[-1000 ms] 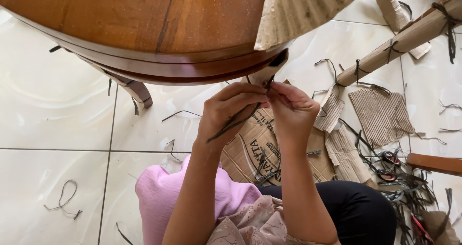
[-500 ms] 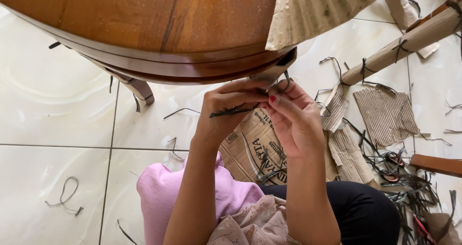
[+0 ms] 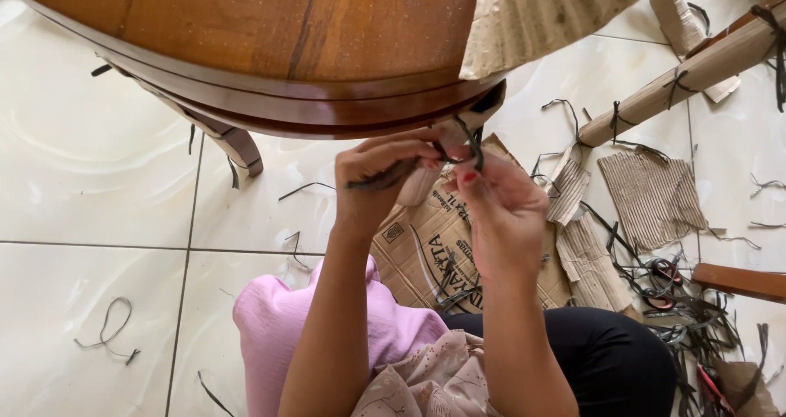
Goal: Wrapping wooden chair legs with protective cardboard and securing them with plastic ties.
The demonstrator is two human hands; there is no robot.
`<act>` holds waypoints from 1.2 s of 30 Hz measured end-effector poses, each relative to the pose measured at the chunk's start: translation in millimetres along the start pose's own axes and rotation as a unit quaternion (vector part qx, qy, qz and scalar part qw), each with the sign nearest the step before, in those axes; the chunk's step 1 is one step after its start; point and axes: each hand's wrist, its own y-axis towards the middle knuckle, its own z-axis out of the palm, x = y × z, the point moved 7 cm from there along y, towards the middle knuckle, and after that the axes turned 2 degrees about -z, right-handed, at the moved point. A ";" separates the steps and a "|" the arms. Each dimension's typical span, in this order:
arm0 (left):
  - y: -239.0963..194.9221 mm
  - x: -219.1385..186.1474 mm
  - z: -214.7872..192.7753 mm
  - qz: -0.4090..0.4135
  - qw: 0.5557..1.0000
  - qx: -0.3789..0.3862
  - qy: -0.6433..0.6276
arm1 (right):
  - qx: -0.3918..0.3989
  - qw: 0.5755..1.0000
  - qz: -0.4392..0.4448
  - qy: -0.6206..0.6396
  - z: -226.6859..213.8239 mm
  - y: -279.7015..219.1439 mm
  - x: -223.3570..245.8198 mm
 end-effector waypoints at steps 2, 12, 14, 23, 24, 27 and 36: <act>-0.6 8.1 -8.3 -0.034 0.998 -0.032 -0.033 | 0.008 0.998 -0.034 -0.054 -1.8 -5.9 7.3; -9.1 95.0 -0.5 -0.284 0.863 -0.254 -0.332 | 0.155 0.913 -0.260 -0.274 10.9 -10.8 24.5; -12.4 131.5 0.8 -0.289 0.835 -0.285 -0.372 | 0.185 0.863 -0.309 -0.354 -8.1 3.9 20.7; -19.3 189.3 -14.0 -0.239 0.810 -0.313 -0.435 | 0.191 0.738 -0.416 -0.496 -16.1 57.2 22.6; -17.7 180.4 -15.7 -0.242 0.809 -0.317 -0.432 | 0.167 0.749 -0.418 -0.486 -13.8 61.1 19.7; -20.5 168.0 -7.7 -0.258 0.805 -0.298 -0.443 | 0.130 0.787 -0.397 -0.453 -7.5 62.3 15.6; -16.8 94.2 25.3 -0.190 0.923 -0.184 -0.279 | 0.110 0.833 -0.369 -0.397 -5.3 65.6 13.5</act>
